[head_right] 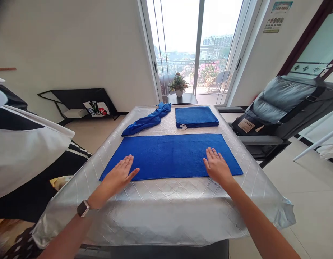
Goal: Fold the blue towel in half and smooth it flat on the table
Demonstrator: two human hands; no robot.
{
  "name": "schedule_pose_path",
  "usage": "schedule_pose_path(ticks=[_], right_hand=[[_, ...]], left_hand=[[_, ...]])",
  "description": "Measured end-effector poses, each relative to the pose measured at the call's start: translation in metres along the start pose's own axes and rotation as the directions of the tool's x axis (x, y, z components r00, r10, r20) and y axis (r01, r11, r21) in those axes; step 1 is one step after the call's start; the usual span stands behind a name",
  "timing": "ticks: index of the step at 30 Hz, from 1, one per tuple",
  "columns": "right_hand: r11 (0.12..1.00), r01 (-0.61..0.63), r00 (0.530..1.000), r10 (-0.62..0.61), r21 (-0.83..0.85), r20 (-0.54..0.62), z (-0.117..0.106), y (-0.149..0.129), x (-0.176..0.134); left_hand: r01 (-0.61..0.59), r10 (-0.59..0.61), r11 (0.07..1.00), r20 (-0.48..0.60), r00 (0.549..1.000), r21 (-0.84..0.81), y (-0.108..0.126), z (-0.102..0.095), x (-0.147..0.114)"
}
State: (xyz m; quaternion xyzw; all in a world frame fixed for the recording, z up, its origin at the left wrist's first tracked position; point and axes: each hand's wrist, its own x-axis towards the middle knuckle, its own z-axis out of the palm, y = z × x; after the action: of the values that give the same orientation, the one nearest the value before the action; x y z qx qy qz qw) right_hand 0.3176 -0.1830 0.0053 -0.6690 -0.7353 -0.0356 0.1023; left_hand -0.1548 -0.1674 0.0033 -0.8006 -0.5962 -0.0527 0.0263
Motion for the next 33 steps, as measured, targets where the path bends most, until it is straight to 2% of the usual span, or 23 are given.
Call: schedule_pose_path(ticks=[2, 4, 6, 9, 12, 15, 27, 30, 33], right_hand=[[0.992, 0.116, 0.992, -0.118, 0.054, 0.035, -0.003, -0.050, 0.024], [0.982, 0.173, 0.981, -0.179, 0.079, 0.076, -0.001, -0.092, 0.047], [0.978, 0.192, 0.973, -0.201, 0.087, 0.113, 0.006, -0.120, 0.066], [0.981, 0.171, 0.972, -0.184, 0.094, 0.149, 0.023, -0.133, 0.079], [0.988, 0.113, 0.977, -0.130, 0.106, 0.169, 0.037, -0.129, 0.080], [0.989, 0.108, 0.973, -0.126, 0.100, 0.195, 0.042, -0.124, 0.079], [0.992, 0.091, 0.963, -0.109, 0.083, 0.247, 0.036, -0.119, 0.082], [0.996, 0.044, 0.965, -0.062, 0.072, 0.257, 0.035, -0.112, 0.087], [0.999, -0.006, 0.964, -0.005, 0.043, 0.268, 0.034, -0.087, 0.089]], left_hand=[[-0.208, 0.206, 0.977, -0.034, 0.978, -0.045, 0.047, -0.009, 0.031], [-0.356, 0.352, 0.931, -0.062, 0.934, -0.079, 0.091, -0.011, 0.062], [-0.416, 0.411, 0.904, -0.066, 0.909, -0.103, 0.122, -0.005, 0.088], [-0.381, 0.376, 0.916, -0.056, 0.925, -0.130, 0.142, 0.013, 0.109], [-0.295, 0.295, 0.945, -0.020, 0.955, -0.144, 0.142, 0.030, 0.112], [-0.259, 0.261, 0.956, -0.008, 0.965, -0.141, 0.139, 0.036, 0.108], [-0.206, 0.218, 0.967, 0.066, 0.974, -0.148, 0.137, 0.031, 0.112], [-0.133, 0.145, 0.982, 0.092, 0.985, -0.131, 0.117, 0.028, 0.118], [-0.021, 0.033, 0.994, 0.113, 0.993, -0.109, 0.072, 0.026, 0.119]])
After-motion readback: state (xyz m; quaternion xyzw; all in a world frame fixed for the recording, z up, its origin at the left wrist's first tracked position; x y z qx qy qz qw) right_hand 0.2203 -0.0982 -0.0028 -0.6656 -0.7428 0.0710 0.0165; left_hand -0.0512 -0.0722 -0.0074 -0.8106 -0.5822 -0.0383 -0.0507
